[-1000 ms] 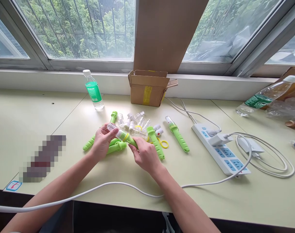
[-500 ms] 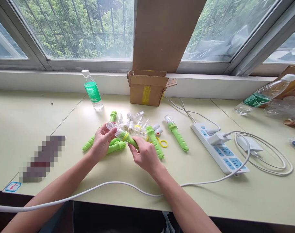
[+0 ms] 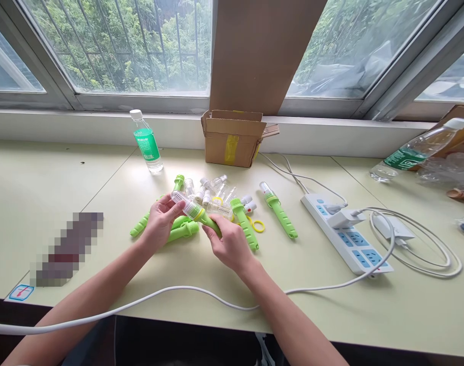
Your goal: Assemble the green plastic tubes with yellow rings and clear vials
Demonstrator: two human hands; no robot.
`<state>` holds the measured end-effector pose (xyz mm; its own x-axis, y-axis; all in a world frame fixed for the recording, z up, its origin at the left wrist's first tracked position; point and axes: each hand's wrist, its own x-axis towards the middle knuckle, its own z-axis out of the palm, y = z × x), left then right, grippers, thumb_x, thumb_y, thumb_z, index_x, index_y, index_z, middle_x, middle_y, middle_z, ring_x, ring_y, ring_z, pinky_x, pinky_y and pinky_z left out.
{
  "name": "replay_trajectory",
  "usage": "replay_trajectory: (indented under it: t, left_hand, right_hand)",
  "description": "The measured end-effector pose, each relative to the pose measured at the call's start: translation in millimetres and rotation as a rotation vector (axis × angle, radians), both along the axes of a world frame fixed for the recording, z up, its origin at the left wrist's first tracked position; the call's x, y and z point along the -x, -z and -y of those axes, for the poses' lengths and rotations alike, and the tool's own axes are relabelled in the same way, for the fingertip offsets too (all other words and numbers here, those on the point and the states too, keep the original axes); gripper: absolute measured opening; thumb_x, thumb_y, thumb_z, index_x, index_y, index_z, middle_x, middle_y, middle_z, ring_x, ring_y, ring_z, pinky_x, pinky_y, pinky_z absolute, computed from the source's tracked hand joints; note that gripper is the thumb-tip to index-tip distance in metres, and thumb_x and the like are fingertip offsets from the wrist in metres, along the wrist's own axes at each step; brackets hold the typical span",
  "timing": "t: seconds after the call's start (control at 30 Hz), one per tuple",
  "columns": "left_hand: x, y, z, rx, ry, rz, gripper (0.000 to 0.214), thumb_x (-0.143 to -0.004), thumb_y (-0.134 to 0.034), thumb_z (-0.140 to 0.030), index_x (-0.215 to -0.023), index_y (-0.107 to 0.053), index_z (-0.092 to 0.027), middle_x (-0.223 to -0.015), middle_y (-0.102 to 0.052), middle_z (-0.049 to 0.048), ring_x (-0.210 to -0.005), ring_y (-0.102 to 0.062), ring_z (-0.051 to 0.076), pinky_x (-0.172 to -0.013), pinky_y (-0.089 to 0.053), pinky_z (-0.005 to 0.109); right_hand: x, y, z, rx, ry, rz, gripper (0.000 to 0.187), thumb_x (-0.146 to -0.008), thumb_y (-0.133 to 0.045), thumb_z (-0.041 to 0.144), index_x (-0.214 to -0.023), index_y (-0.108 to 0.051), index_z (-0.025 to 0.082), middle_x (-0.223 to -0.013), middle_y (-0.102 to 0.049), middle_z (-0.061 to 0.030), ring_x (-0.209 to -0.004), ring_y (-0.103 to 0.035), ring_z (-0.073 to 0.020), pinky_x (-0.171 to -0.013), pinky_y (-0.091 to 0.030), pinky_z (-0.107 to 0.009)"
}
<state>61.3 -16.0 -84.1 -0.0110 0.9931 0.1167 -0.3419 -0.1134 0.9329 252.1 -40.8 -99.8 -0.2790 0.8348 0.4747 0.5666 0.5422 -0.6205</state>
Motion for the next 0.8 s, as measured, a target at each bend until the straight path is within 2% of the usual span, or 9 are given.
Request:
replay_trajectory:
  t: [0.13,0.2,0.27,0.43,0.53,0.67,0.8]
  left_hand:
    - [2.3,-0.4,-0.1,-0.005,0.062,0.009,0.033,-0.076,-0.075,-0.037,-0.1,-0.065,-0.017,-0.092,-0.07,0.0075,-0.081,-0.067,0.017,-0.074,-0.054,0.03]
    - [2.8,0.2,-0.2,-0.004,0.066,0.015,0.033,-0.076,-0.074,-0.037,-0.1,-0.065,-0.017,-0.092,-0.07,0.0077,-0.081,-0.066,0.018,-0.074,-0.054,0.03]
    - [2.4,1.0,-0.2,-0.008,0.05,0.019,0.032,-0.076,-0.074,-0.036,-0.099,-0.066,-0.017,-0.091,-0.069,0.0076,-0.08,-0.065,0.018,-0.072,-0.054,0.03]
    - [-1.8,3.3,1.7,-0.036,0.008,0.011,0.032,-0.077,-0.073,-0.038,-0.1,-0.064,-0.017,-0.087,-0.067,0.0059,-0.077,-0.064,0.016,-0.07,-0.054,0.028]
    - [-4.0,4.9,2.9,-0.051,0.007,0.023,0.03,-0.079,-0.071,-0.041,-0.096,-0.064,-0.017,-0.086,-0.067,0.0051,-0.077,-0.063,0.016,-0.071,-0.054,0.029]
    - [-3.8,5.6,2.4,-0.03,-0.026,0.024,0.029,-0.076,-0.073,-0.041,-0.088,-0.064,-0.017,-0.083,-0.066,0.0038,-0.076,-0.064,0.016,-0.071,-0.052,0.028]
    - [-2.2,4.7,1.3,-0.02,-0.046,-0.018,0.028,-0.077,-0.073,-0.04,-0.089,-0.066,-0.016,-0.081,-0.066,0.0037,-0.075,-0.063,0.015,-0.07,-0.052,0.027]
  right_hand:
    - [1.4,-6.6,2.4,0.183,-0.035,-0.055,0.021,-0.093,-0.053,0.035,-0.101,-0.063,0.018,-0.066,-0.061,-0.0003,-0.055,-0.053,-0.0146,-0.053,-0.041,-0.027]
    - [2.0,-7.9,3.2,0.228,-0.05,-0.073,0.022,-0.094,-0.052,0.036,-0.1,-0.064,0.018,-0.065,-0.06,0.0001,-0.055,-0.052,-0.0143,-0.052,-0.041,-0.026]
    - [2.6,-7.3,3.2,0.202,-0.045,-0.079,0.021,-0.093,-0.053,0.035,-0.1,-0.064,0.018,-0.067,-0.061,-0.0003,-0.057,-0.054,-0.0147,-0.054,-0.042,-0.026]
    - [2.7,-1.8,1.2,-0.012,0.013,-0.041,0.017,-0.09,-0.057,0.027,-0.103,-0.062,0.018,-0.084,-0.069,-0.0048,-0.072,-0.063,-0.0185,-0.066,-0.047,-0.029]
    - [2.1,0.7,0.5,-0.095,0.042,0.008,0.016,-0.09,-0.058,0.027,-0.103,-0.061,0.018,-0.087,-0.07,-0.0061,-0.076,-0.064,-0.0203,-0.069,-0.048,-0.03]
    - [1.7,2.0,0.9,-0.113,0.037,0.037,0.017,-0.09,-0.058,0.028,-0.105,-0.061,0.019,-0.086,-0.07,-0.0059,-0.074,-0.064,-0.0204,-0.065,-0.046,-0.029]
    - [2.1,0.6,2.1,-0.029,0.021,0.009,0.019,-0.09,-0.058,0.029,-0.105,-0.063,0.018,-0.084,-0.07,-0.0051,-0.071,-0.062,-0.019,-0.063,-0.045,-0.029]
